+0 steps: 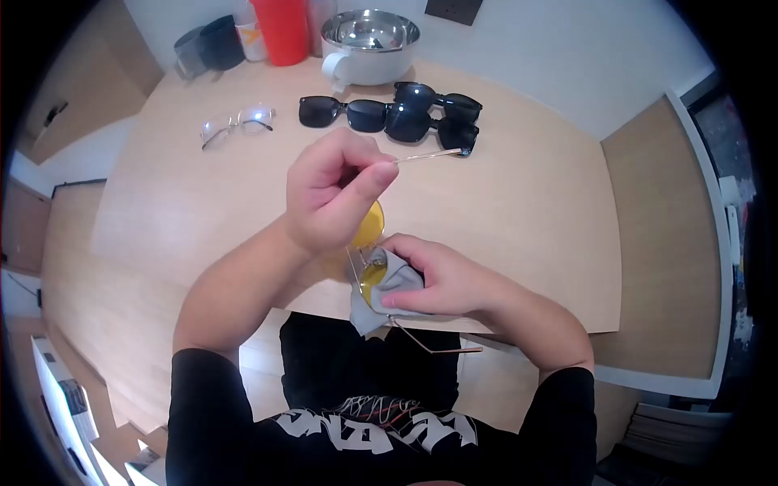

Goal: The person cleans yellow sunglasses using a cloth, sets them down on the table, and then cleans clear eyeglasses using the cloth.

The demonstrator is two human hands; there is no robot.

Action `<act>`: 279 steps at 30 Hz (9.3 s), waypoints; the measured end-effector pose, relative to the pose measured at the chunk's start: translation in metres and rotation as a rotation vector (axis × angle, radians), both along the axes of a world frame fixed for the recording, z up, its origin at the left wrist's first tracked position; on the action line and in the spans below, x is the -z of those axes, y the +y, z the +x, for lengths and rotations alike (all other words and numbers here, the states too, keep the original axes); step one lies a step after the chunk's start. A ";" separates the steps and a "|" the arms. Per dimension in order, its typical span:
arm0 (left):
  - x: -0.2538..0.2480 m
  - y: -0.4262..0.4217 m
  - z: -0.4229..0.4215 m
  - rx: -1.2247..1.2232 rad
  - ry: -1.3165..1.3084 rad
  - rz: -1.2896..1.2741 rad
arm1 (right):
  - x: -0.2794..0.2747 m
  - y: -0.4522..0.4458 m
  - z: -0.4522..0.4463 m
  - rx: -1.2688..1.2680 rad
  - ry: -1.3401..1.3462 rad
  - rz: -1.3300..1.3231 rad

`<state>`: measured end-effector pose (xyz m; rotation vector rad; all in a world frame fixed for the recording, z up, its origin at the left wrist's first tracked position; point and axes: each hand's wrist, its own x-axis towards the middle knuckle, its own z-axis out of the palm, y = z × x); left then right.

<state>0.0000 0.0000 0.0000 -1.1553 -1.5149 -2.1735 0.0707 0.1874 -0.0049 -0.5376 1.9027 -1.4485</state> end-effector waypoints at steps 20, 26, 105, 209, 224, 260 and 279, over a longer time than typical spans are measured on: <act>-0.002 -0.006 -0.004 -0.023 0.035 -0.067 | 0.007 -0.001 -0.006 0.011 0.070 -0.013; -0.003 -0.005 -0.002 0.001 -0.009 -0.044 | 0.005 -0.001 -0.004 -0.023 0.069 -0.047; 0.001 -0.009 -0.006 0.089 -0.045 -0.043 | -0.002 0.004 -0.009 -0.131 -0.083 -0.098; -0.005 -0.007 -0.006 0.179 -0.258 0.124 | 0.001 0.001 -0.005 -0.156 0.093 -0.105; -0.005 -0.006 -0.007 0.201 -0.292 0.184 | 0.004 0.002 -0.007 -0.142 0.034 -0.121; -0.003 -0.002 -0.005 0.205 -0.306 0.195 | -0.005 -0.002 -0.004 -0.179 0.140 -0.120; 0.000 -0.003 -0.004 0.231 -0.259 0.181 | 0.003 -0.002 -0.005 -0.193 0.152 -0.096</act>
